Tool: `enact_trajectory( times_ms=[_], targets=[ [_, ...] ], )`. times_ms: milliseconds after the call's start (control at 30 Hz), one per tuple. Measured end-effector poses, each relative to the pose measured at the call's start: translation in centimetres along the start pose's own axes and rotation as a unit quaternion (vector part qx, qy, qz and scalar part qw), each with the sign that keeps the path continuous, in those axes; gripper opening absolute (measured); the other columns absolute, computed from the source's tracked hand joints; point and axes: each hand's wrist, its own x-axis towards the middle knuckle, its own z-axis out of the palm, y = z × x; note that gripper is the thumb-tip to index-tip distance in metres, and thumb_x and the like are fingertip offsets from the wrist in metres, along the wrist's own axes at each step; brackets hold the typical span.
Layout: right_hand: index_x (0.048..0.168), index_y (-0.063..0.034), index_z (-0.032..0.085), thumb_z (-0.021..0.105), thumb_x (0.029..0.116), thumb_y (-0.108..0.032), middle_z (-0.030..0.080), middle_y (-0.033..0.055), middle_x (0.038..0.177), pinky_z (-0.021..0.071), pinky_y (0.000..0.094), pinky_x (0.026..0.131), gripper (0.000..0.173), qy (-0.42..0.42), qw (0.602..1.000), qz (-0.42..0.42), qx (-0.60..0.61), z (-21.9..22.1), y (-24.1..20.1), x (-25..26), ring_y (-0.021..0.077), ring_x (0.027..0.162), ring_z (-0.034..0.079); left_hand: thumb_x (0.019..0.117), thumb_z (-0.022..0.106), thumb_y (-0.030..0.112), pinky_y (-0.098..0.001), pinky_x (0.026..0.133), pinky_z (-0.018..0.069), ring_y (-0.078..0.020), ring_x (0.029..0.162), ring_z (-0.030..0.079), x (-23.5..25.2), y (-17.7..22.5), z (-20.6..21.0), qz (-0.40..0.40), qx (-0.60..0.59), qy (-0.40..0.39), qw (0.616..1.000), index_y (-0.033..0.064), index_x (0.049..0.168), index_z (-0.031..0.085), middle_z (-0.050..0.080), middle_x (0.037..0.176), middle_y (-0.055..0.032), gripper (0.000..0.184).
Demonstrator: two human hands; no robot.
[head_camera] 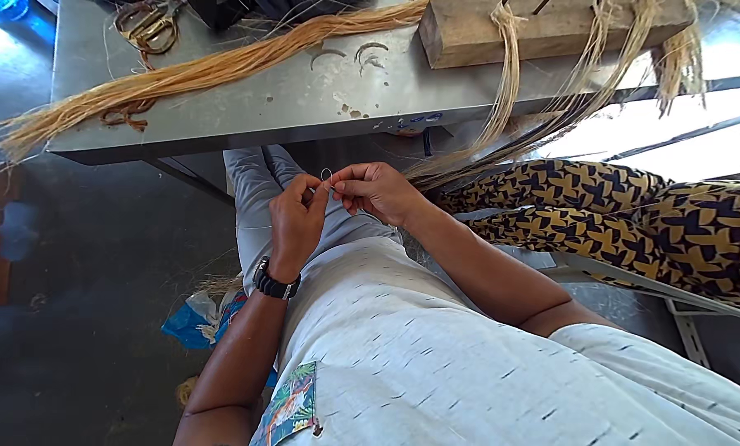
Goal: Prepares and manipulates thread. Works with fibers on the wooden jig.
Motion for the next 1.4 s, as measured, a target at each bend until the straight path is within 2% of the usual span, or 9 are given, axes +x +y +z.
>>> enact_trajectory(
  times_ms=[100, 300, 500, 867, 1067, 1333, 1400],
  targets=[
    [0.11, 0.0035, 0.07, 0.059, 0.1029, -0.004, 0.073, 0.0108, 0.092, 0.0563, 0.024, 0.06, 0.015, 0.004, 1.0, -0.005, -0.009, 0.0, 0.0, 0.0, 0.0114, 0.067, 0.066, 0.1043, 0.061, 0.025, -0.0271, 0.04, 0.0388, -0.0118, 0.044, 0.044, 0.0, 0.0, 0.2, -0.002, 0.004, 0.007, 1.0, 0.0115, 0.103, 0.065, 0.051, 0.061, -0.0006, 0.014],
    [0.103, 0.0027, 0.069, 0.062, 0.0998, -0.001, 0.071, 0.0097, 0.086, 0.0573, 0.0243, 0.061, 0.008, 0.02, 1.0, 0.009, 0.01, 0.1, -0.4, 0.2, 0.0114, 0.066, 0.066, 0.1045, 0.061, 0.023, -0.0268, 0.041, 0.0406, -0.0117, 0.045, 0.046, 0.0, 0.5, 0.2, 0.011, 0.002, -0.003, 1.0, 0.0101, 0.106, 0.065, 0.053, 0.063, -0.0016, 0.013],
    [0.103, -0.0006, 0.067, 0.059, 0.1022, -0.004, 0.07, 0.0078, 0.084, 0.0561, 0.0238, 0.06, 0.009, 0.026, 0.996, 0.037, 0.076, -0.4, -0.6, 0.6, 0.0109, 0.065, 0.064, 0.1048, 0.06, 0.021, -0.0262, 0.041, 0.0388, -0.0111, 0.045, 0.044, 0.3, 0.4, -0.2, 0.023, -0.018, -0.037, 0.999, 0.0108, 0.114, 0.069, 0.052, 0.062, -0.0002, 0.016],
    [0.102, -0.0037, 0.066, 0.057, 0.1035, -0.008, 0.067, 0.0052, 0.081, 0.055, 0.0238, 0.057, 0.01, 0.037, 0.994, 0.077, 0.072, -0.2, -0.9, 0.9, 0.0109, 0.063, 0.063, 0.1035, 0.061, 0.016, -0.0246, 0.045, 0.0427, -0.0082, 0.049, 0.048, 0.4, 0.6, -0.3, 0.08, 0.056, -0.044, 0.994, 0.0064, 0.109, 0.07, 0.055, 0.065, 0.0003, 0.015],
    [0.1, -0.0034, 0.066, 0.059, 0.1025, -0.008, 0.067, 0.0045, 0.079, 0.0539, 0.0229, 0.055, 0.009, 0.055, 0.995, 0.069, 0.04, -0.2, -1.0, 1.0, 0.0102, 0.062, 0.063, 0.1031, 0.062, 0.017, -0.0242, 0.046, 0.043, -0.0081, 0.05, 0.048, 0.3, 0.5, -0.3, 0.083, 0.066, -0.052, 0.993, 0.0067, 0.108, 0.071, 0.055, 0.065, 0.0006, 0.014],
    [0.097, -0.0009, 0.066, 0.06, 0.1017, -0.005, 0.065, 0.0041, 0.075, 0.0528, 0.0229, 0.057, 0.008, 0.078, 0.996, 0.007, -0.033, -0.3, -1.2, 0.9, 0.0096, 0.061, 0.06, 0.1036, 0.06, 0.018, -0.0249, 0.048, 0.0434, -0.008, 0.051, 0.048, 0.3, -0.4, -1.1, 0.102, 0.071, -0.091, 0.988, 0.0081, 0.108, 0.071, 0.055, 0.066, 0.0015, 0.015],
    [0.097, -0.001, 0.066, 0.06, 0.1016, -0.005, 0.064, 0.0038, 0.075, 0.0528, 0.0227, 0.057, 0.008, 0.076, 0.997, -0.007, -0.031, -0.4, -1.4, 0.8, 0.0092, 0.06, 0.06, 0.1039, 0.059, 0.019, -0.0264, 0.05, 0.0458, -0.0085, 0.053, 0.05, 0.4, -0.7, -1.5, 0.112, 0.087, -0.092, 0.986, 0.0085, 0.108, 0.071, 0.058, 0.069, 0.0008, 0.016]
  ],
)
